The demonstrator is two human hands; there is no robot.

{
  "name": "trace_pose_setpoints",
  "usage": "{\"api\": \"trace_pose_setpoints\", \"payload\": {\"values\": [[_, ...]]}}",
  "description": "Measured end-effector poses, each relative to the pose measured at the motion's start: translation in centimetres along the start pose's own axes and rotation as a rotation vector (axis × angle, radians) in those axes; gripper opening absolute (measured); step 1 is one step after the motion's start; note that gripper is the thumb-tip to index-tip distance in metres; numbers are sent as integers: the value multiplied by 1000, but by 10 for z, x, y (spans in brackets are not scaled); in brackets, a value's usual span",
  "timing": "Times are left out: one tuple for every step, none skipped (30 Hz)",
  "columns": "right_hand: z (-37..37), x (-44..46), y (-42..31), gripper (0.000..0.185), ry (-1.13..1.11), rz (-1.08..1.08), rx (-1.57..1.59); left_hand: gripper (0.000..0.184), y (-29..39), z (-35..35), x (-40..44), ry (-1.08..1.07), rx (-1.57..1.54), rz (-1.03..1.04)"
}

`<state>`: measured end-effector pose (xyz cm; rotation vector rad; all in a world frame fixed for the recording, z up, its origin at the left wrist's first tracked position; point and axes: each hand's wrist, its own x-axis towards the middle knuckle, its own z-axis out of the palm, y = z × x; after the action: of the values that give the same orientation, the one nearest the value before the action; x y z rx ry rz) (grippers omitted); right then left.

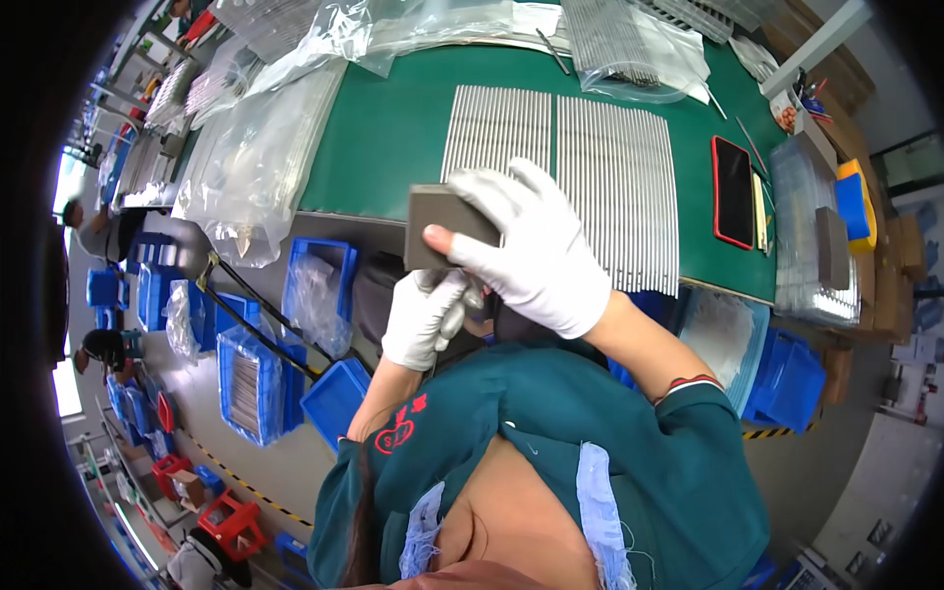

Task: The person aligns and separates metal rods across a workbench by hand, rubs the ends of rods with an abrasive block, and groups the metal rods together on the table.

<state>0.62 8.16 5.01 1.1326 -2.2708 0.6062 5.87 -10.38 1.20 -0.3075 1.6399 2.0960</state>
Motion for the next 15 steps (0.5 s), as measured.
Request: {"api": "trace_pose_setpoints", "payload": {"values": [[0,2,-3,54,-2,-24,-23,20,5,3,-2,10,56,-31],[-2,3,0,56,5,-29,4,20,7,3,-6,68,2,30],[-4,1,3,59,11,-32,33,21,7,2,-10,126,-53,87],[-5,-6,8,60,1,-3,-2,22,9,-4,-11,132,-150,129],[-4,-10,12,61,-10,23,-35,21,10,-4,-10,102,-116,106],[-3,-10,9,63,5,52,-4,21,10,-3,-9,74,-85,80],[-1,-6,6,64,24,37,-2,20,9,0,-8,45,-54,49],[0,-1,1,65,47,26,-3,20,6,7,-6,19,-9,17],[-1,3,-1,66,71,13,-6,22,6,11,-6,-3,17,24],[-4,5,2,68,89,-9,5,24,2,5,-4,-9,-15,50],[-6,3,6,68,67,22,5,25,-1,-2,-2,-15,-46,75],[-8,-1,13,67,45,50,6,31,1,-5,-1,-7,-195,131],[-10,-7,19,67,22,76,8,39,3,-9,-1,3,-346,189],[-10,-17,26,66,-91,156,-106,41,5,-17,-2,-55,-399,166],[-11,-19,27,65,-73,243,-31,43,4,-25,-3,-113,-451,138]]}}
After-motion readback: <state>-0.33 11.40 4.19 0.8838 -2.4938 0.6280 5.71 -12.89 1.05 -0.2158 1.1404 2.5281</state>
